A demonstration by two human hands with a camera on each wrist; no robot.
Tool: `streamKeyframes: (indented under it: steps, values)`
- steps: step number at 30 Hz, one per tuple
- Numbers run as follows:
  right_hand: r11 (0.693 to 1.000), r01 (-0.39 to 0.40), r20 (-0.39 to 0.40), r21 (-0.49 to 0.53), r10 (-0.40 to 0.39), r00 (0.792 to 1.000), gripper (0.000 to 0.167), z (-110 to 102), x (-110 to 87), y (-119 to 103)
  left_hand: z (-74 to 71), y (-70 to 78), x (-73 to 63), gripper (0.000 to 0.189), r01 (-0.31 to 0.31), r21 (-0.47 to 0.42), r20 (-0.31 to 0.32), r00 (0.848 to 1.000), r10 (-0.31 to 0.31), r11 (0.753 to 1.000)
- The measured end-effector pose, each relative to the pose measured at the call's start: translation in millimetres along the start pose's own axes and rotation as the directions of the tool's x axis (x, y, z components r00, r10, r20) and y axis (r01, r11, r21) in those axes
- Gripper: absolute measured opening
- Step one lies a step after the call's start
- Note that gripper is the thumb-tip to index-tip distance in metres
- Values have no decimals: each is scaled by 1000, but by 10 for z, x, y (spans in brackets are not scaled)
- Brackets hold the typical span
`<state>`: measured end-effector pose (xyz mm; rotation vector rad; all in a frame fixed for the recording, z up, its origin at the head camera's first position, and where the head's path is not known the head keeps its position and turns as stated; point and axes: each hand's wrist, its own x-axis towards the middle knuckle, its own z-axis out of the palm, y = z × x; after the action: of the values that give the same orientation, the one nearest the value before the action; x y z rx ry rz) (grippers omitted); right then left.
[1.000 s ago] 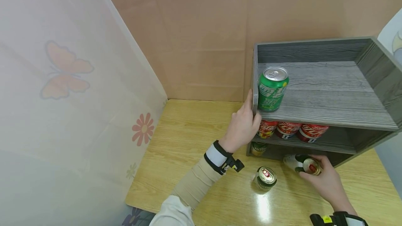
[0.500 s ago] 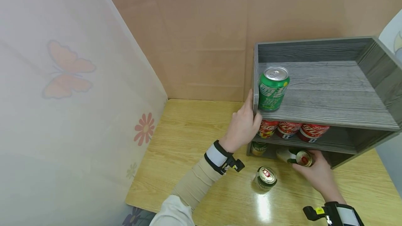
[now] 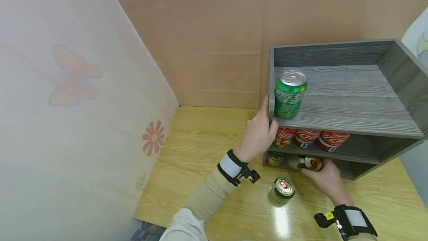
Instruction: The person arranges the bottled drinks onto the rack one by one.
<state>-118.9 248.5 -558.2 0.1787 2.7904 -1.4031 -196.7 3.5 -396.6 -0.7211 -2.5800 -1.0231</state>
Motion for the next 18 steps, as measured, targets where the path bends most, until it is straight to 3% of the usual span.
streamKeyframes:
  steps: [4,12,18]
  values:
    - [1000,-1,-21,-16,1,1000,81,42,12,-5,2,-1,-4,70,4,1,1,1000,-4,1000]
    - [999,22,-34,-41,-23,999,80,76,118,-31,-1,-5,-2,69,-1,5,0,1000,1,1000]
    - [998,57,-25,4,-57,998,77,141,185,-56,-2,0,-1,69,4,9,6,1000,-4,1000]
